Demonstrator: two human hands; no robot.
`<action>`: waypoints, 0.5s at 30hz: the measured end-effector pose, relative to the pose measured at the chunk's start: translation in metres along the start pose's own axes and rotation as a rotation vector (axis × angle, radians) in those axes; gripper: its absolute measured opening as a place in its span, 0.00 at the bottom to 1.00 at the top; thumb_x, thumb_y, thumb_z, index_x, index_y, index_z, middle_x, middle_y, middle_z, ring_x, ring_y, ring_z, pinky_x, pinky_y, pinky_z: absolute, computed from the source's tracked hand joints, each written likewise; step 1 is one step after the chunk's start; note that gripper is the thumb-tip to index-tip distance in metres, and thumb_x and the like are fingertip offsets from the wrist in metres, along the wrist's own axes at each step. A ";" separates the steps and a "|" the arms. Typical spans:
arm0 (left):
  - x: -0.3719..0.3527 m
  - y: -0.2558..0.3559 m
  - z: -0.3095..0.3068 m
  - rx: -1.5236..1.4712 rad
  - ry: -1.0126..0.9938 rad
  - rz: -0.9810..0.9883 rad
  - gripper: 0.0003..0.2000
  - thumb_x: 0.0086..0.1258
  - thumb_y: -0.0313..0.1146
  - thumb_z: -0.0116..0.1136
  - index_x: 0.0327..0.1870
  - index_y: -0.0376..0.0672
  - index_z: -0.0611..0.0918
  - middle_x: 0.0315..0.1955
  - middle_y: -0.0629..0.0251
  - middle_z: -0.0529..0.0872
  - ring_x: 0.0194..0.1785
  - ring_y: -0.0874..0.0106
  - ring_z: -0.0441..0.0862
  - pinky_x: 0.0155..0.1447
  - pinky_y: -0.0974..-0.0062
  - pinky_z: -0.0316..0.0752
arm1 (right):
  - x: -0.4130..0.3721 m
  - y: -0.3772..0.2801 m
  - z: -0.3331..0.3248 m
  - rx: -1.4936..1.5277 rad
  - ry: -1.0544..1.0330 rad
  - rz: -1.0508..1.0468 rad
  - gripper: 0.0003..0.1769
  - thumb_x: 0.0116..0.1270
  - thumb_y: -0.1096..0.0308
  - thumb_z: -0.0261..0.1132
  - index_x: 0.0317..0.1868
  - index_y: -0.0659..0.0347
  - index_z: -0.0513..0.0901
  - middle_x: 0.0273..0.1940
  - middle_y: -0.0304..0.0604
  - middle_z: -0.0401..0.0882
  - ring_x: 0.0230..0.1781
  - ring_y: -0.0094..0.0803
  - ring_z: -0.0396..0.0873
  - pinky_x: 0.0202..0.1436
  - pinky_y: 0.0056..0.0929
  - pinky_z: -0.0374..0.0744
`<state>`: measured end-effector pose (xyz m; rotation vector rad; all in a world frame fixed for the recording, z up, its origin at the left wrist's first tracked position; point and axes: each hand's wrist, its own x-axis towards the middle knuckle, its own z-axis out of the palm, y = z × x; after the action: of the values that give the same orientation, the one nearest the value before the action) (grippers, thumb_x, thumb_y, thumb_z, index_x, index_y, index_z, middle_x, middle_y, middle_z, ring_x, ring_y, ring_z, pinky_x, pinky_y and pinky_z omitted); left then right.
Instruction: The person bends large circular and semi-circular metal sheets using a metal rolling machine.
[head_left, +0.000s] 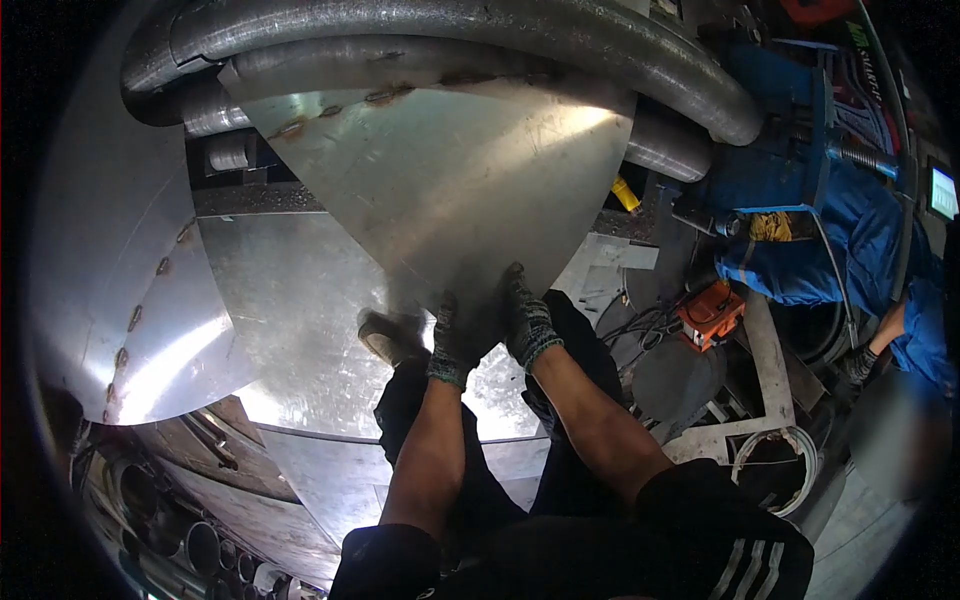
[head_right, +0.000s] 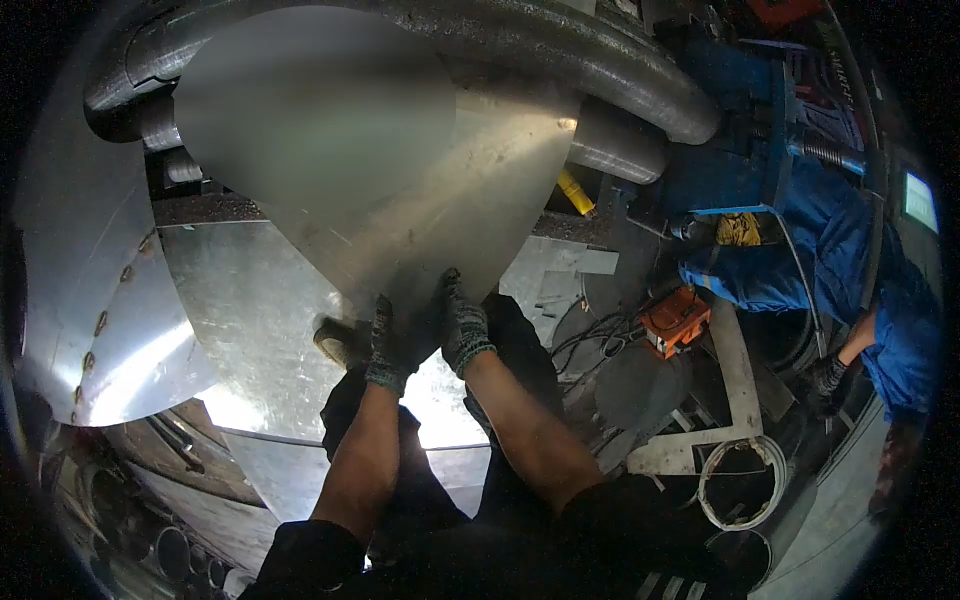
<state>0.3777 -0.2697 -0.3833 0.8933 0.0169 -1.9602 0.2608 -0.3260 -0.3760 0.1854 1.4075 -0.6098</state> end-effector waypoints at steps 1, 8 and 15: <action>0.002 -0.010 -0.012 -0.473 -0.017 -0.054 0.44 0.67 0.64 0.46 0.75 0.40 0.55 0.74 0.56 0.58 0.75 0.61 0.55 0.79 0.61 0.43 | 0.000 -0.001 0.001 -0.013 0.002 -0.004 0.45 0.68 0.34 0.53 0.72 0.60 0.61 0.70 0.47 0.65 0.68 0.42 0.65 0.71 0.38 0.62; 0.002 -0.013 -0.023 -0.712 0.023 -0.161 0.52 0.60 0.72 0.48 0.75 0.37 0.55 0.74 0.54 0.57 0.76 0.59 0.53 0.79 0.61 0.43 | -0.001 -0.002 0.005 -0.130 0.047 -0.054 0.44 0.68 0.36 0.55 0.72 0.63 0.61 0.69 0.49 0.66 0.67 0.41 0.66 0.70 0.36 0.63; 0.001 0.004 -0.001 -0.481 0.012 -0.055 0.45 0.65 0.69 0.45 0.75 0.44 0.57 0.74 0.56 0.58 0.75 0.59 0.55 0.79 0.60 0.44 | 0.001 -0.002 0.008 -0.443 0.160 -0.165 0.44 0.69 0.39 0.57 0.72 0.65 0.60 0.69 0.50 0.66 0.66 0.41 0.67 0.69 0.33 0.64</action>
<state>0.3807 -0.2723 -0.3830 0.5898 0.5030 -1.8826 0.2667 -0.3321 -0.3751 -0.2419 1.6887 -0.4096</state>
